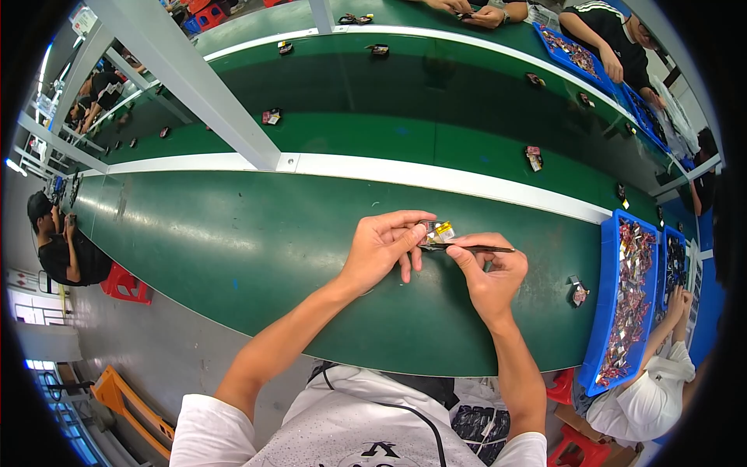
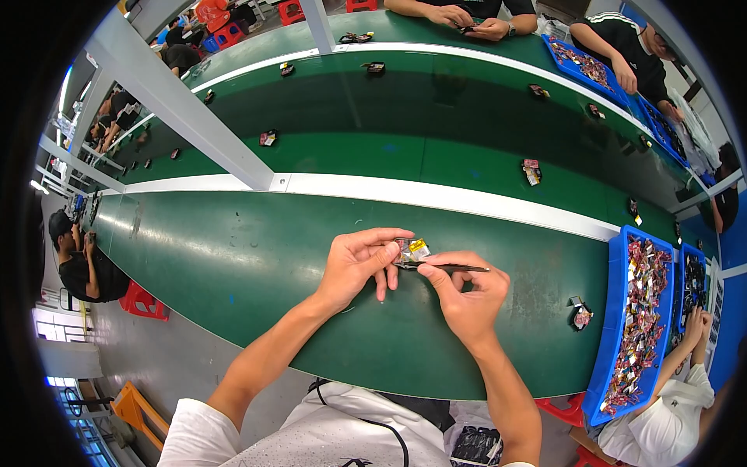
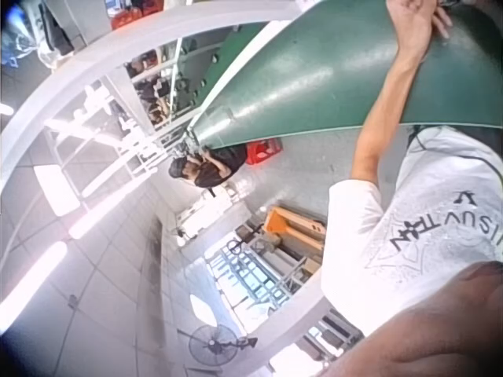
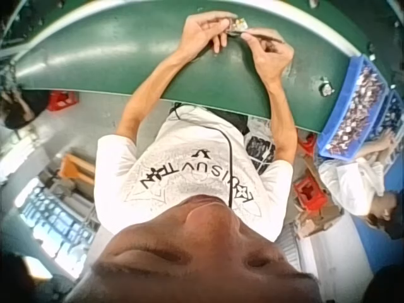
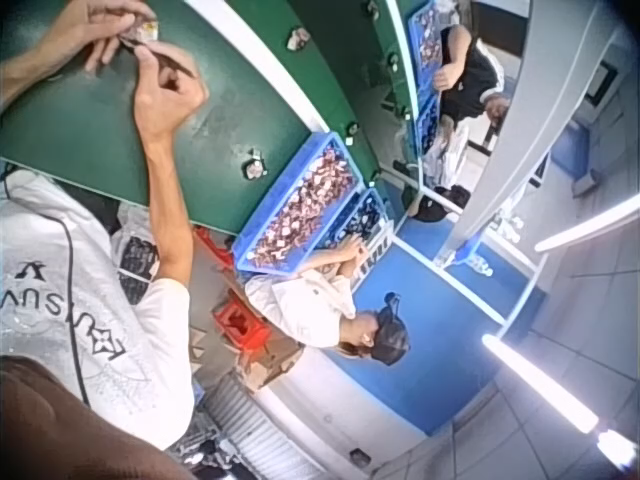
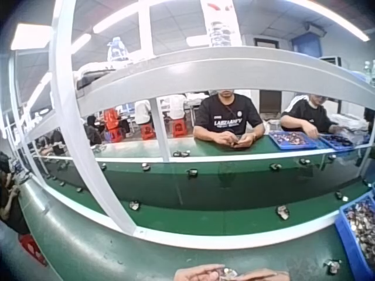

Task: The recorder is using tweezers to assemble small toy car components at a factory assembly line.

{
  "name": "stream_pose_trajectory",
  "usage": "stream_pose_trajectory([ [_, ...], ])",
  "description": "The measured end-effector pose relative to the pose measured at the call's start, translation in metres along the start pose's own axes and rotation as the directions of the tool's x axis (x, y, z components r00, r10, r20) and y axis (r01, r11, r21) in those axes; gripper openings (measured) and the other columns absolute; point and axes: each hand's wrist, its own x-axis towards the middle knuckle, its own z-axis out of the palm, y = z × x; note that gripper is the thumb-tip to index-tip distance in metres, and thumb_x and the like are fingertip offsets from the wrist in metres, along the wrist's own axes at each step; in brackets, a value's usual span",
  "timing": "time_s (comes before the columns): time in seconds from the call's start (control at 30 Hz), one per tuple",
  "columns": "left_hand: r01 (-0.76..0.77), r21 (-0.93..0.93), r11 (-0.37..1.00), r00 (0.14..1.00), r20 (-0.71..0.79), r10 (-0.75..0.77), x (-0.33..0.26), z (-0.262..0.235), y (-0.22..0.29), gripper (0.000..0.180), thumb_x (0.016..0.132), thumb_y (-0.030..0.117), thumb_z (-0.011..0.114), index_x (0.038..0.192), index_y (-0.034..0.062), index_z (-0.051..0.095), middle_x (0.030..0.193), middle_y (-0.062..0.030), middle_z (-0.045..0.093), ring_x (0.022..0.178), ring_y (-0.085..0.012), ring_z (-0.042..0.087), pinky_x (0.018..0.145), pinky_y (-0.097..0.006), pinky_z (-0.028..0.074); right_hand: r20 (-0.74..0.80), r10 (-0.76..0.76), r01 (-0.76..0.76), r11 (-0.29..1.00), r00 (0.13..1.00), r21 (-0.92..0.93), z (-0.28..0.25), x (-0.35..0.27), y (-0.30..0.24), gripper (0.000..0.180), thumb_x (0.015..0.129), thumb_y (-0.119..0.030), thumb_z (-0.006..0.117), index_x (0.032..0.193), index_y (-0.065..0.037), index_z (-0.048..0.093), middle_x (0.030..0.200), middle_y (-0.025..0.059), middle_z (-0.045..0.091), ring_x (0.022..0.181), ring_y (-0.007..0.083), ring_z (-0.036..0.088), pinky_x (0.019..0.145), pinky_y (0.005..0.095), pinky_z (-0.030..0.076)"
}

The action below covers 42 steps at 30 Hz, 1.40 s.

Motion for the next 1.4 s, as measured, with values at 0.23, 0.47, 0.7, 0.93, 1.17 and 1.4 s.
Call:
stream_pose_trajectory([
  [0.23, -0.023, 0.025, 0.999, 1.0, -0.018, 0.024, 0.0002, -0.0008, -0.0035, 0.029, 0.102, 0.008, 0.059, 0.125, -0.0098, 0.063, 0.081, -0.0127, 0.068, 0.057, -0.0141, 0.064, 0.043, -0.024, 0.052, 0.002, -0.006, 0.006, 1.0, 1.0, -0.009, 0.0009, 0.0009, -0.0031, 0.01, 0.08, 0.001, 0.083, 0.087, -0.001, 0.077, 0.074, 0.0003, 0.071, 0.048, 0.0005, 0.036, 0.044, 0.021, 0.024],
  [0.47, -0.04, 0.024, 0.999, 0.999, -0.032, 0.04, -0.0006, -0.0008, -0.0039, 0.029, 0.102, 0.007, 0.059, 0.124, -0.0105, 0.063, 0.079, -0.0125, 0.068, 0.057, -0.0141, 0.064, 0.042, -0.024, 0.052, -0.013, -0.028, 0.028, 0.999, 1.0, -0.016, 0.0025, 0.0006, -0.004, 0.01, 0.079, 0.001, 0.084, 0.086, -0.002, 0.077, 0.072, -0.0003, 0.07, 0.048, 0.0002, 0.036, 0.044, 0.0211, 0.024],
  [0.7, -0.035, 0.022, 0.999, 0.998, -0.054, 0.036, -0.0004, -0.0008, -0.0049, 0.028, 0.101, 0.008, 0.06, 0.122, -0.0106, 0.064, 0.08, -0.0129, 0.068, 0.057, -0.0139, 0.064, 0.042, -0.025, 0.052, -0.002, -0.019, 0.019, 1.0, 1.0, -0.014, 0.0024, 0.0004, -0.0039, 0.01, 0.079, 0.0, 0.084, 0.086, -0.002, 0.076, 0.068, -0.0011, 0.067, 0.047, 0.0003, 0.036, 0.044, 0.0214, 0.023],
  [0.93, -0.045, 0.043, 0.998, 0.996, -0.076, 0.048, -0.0005, -0.0009, -0.0075, 0.028, 0.101, 0.01, 0.061, 0.12, -0.0109, 0.064, 0.075, -0.011, 0.068, 0.055, -0.0126, 0.063, 0.042, -0.024, 0.049, 0.009, 0.005, -0.004, 0.999, 1.0, -0.04, 0.0025, 0.0007, -0.0054, 0.012, 0.078, 0.0, 0.084, 0.088, -0.001, 0.076, 0.07, -0.0004, 0.068, 0.047, 0.0004, 0.038, 0.044, 0.021, 0.025],
  [1.17, -0.039, 0.048, 0.998, 0.996, -0.077, 0.043, -0.0007, -0.0007, -0.0064, 0.026, 0.101, 0.007, 0.06, 0.119, -0.0106, 0.066, 0.082, -0.0132, 0.07, 0.057, -0.0135, 0.064, 0.042, -0.024, 0.051, 0.04, -0.059, 0.063, 0.991, 0.997, -0.115, 0.0023, 0.0007, -0.0082, 0.014, 0.077, -0.001, 0.085, 0.088, -0.003, 0.076, 0.072, 0.0013, 0.07, 0.045, 0.0015, 0.039, 0.044, 0.0208, 0.026],
  [1.4, -0.035, 0.074, 0.997, 0.996, -0.076, 0.04, -0.0008, -0.0013, -0.0055, 0.026, 0.101, 0.008, 0.061, 0.119, -0.0096, 0.066, 0.08, -0.012, 0.07, 0.057, -0.0124, 0.064, 0.041, -0.023, 0.05, 0.052, -0.102, 0.108, 0.987, 0.993, -0.122, 0.0027, 0.0018, -0.0092, 0.014, 0.077, -0.001, 0.085, 0.088, -0.003, 0.076, 0.077, 0.0034, 0.073, 0.044, 0.0021, 0.04, 0.042, 0.0209, 0.028],
])
